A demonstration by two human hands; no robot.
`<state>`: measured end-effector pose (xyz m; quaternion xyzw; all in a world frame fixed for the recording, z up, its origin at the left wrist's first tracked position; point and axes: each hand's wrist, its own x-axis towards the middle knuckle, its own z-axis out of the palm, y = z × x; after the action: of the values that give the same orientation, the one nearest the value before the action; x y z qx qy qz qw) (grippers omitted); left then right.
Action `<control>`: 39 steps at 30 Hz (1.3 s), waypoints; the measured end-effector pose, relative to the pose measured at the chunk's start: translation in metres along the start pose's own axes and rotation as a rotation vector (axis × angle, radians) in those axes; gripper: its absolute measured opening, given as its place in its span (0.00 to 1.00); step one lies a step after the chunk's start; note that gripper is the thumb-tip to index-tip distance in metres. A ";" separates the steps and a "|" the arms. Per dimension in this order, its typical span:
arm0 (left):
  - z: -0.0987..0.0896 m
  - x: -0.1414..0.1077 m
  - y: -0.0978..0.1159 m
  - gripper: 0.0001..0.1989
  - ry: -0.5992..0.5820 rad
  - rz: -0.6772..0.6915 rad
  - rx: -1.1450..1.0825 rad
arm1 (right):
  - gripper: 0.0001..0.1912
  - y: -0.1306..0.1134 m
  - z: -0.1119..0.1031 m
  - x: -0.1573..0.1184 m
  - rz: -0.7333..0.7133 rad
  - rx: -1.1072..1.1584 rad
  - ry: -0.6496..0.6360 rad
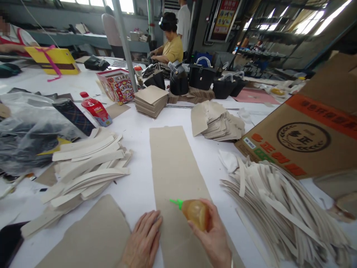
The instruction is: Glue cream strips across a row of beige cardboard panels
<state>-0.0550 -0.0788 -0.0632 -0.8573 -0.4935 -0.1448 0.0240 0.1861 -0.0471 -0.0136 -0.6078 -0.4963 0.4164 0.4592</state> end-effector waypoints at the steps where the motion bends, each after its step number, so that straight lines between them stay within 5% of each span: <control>1: -0.001 0.000 0.000 0.21 -0.009 -0.010 -0.012 | 0.29 -0.001 0.005 -0.002 -0.047 -0.044 -0.039; 11: 0.002 -0.002 -0.001 0.22 -0.020 -0.040 -0.058 | 0.28 0.000 0.022 -0.003 -0.273 -0.278 -0.061; 20: -0.010 0.019 -0.013 0.17 -0.004 -0.097 -0.143 | 0.30 -0.009 0.038 0.006 0.127 0.158 0.059; 24: -0.007 0.043 -0.040 0.21 -0.011 -0.200 -0.107 | 0.30 -0.016 0.050 0.031 0.021 0.040 0.129; 32: 0.004 0.075 -0.068 0.18 -0.061 -0.157 -0.096 | 0.26 -0.019 0.068 0.060 -0.270 -0.256 0.005; 39: 0.006 0.070 -0.070 0.17 -0.057 -0.175 -0.126 | 0.26 -0.020 0.064 0.057 -0.200 -0.227 0.026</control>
<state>-0.0803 0.0171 -0.0566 -0.8143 -0.5570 -0.1529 -0.0568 0.1290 0.0206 -0.0119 -0.6087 -0.5924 0.3017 0.4330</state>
